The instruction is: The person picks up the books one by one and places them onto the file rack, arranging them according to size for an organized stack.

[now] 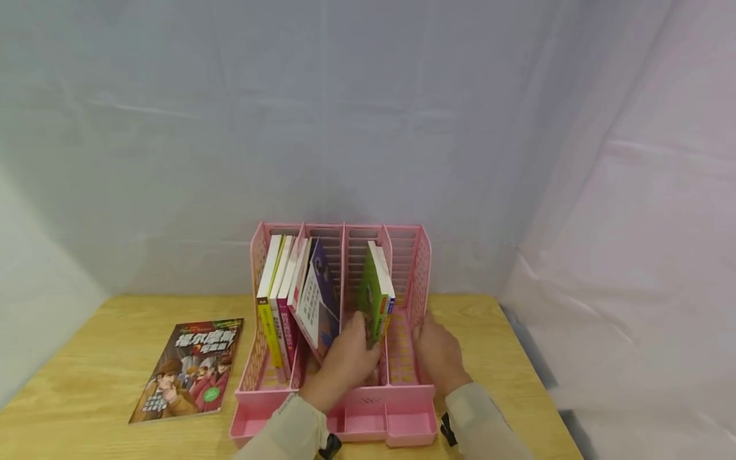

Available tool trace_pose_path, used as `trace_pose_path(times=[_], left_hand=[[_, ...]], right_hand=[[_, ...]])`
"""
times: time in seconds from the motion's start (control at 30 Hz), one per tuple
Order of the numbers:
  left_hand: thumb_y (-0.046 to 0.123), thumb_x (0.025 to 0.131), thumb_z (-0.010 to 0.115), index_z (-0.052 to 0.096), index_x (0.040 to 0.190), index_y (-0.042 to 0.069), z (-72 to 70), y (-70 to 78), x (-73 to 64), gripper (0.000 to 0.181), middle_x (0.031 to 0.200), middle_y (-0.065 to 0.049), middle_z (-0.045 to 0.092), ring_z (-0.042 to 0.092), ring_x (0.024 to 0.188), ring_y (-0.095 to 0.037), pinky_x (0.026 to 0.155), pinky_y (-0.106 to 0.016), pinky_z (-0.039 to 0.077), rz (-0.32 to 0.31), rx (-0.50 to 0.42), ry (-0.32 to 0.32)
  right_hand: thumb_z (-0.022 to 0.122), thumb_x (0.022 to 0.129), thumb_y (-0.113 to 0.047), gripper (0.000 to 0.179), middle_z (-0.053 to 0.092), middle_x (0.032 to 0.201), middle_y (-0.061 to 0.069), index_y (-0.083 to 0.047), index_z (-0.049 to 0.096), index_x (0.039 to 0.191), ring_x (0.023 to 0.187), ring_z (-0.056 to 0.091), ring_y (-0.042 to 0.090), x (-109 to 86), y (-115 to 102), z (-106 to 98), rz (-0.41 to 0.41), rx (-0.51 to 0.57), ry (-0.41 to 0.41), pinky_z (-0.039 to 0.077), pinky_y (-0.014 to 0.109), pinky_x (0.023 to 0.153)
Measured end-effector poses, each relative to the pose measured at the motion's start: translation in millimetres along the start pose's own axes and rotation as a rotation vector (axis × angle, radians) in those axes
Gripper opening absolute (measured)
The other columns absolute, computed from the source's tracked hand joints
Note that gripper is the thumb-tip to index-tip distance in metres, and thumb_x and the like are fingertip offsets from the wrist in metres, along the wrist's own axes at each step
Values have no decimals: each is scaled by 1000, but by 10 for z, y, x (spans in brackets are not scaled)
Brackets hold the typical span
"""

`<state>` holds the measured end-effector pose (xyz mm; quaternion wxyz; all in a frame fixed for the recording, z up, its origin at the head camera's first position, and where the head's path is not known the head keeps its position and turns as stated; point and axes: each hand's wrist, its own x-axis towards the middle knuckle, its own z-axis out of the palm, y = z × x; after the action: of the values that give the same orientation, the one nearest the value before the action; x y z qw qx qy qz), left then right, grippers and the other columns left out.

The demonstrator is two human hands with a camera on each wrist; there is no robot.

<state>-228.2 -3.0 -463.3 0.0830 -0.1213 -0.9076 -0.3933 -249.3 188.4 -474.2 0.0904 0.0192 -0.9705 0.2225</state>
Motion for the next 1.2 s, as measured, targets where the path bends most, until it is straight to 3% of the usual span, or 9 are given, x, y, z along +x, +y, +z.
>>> trace_pose_path(times=[0.2,0.33,0.5,0.6,0.7,0.77,0.97,1.1,1.2], left_hand=[[18,96,69,33,155,-8,-233,83,-190,74,148,-26,50,54,134,-39,113,-49,45,172,223,-219],[25,100,65,39,157,2,-662,236,-411,67,153,-15,50,54,136,-30,111,-43,48,288,281,-284],[17,101,65,68,120,15,-1490,163,-683,19,113,5,66,63,95,-7,83,-25,58,458,13,-171],[4,97,67,68,104,17,-1931,-143,-799,15,102,7,65,61,88,-4,76,-22,59,486,-121,47],[6,100,65,68,107,12,-2269,-612,-818,10,103,1,68,63,90,-10,74,-20,58,296,-65,252],[15,104,60,66,115,6,-2441,-982,-799,16,109,-9,68,65,95,-19,77,-29,59,78,37,277],[42,105,50,48,137,-17,-2630,-1992,-761,67,130,-42,51,57,110,-55,82,-62,53,-432,324,-25],[64,100,48,49,130,-25,-2541,-2326,-774,94,120,-49,49,58,101,-58,78,-61,55,-578,391,-208],[72,97,48,56,123,-24,-2481,-2420,-783,99,115,-49,49,57,100,-60,77,-62,54,-610,416,-252]], right_hand=[[36,111,-25,43,58,68,14,9,50,134,58,59,30,38,-10,-53,15,-23,-9,54,48,55],[35,111,-27,48,56,69,11,8,46,141,58,54,26,30,27,-60,48,-1,-31,51,44,54],[33,111,-29,49,51,66,9,7,48,141,56,49,24,-5,72,-50,69,27,-33,48,41,54],[32,112,-30,46,50,66,8,5,50,137,55,48,23,-30,71,-50,67,46,-38,46,40,53],[31,113,-30,47,49,65,7,4,50,139,53,47,22,-43,55,-58,65,59,-42,43,37,51],[32,113,-28,46,49,64,6,4,50,140,51,45,21,-40,43,-56,60,64,-38,42,36,50],[34,112,-26,40,48,62,6,3,54,129,52,47,21,-15,9,-28,32,40,-16,44,38,51],[34,112,-25,40,48,63,6,5,54,130,53,47,21,-16,-9,-8,19,43,-10,44,38,50],[33,113,-25,42,48,64,6,6,53,134,52,46,20,-19,-23,10,20,62,-25,44,36,50]])
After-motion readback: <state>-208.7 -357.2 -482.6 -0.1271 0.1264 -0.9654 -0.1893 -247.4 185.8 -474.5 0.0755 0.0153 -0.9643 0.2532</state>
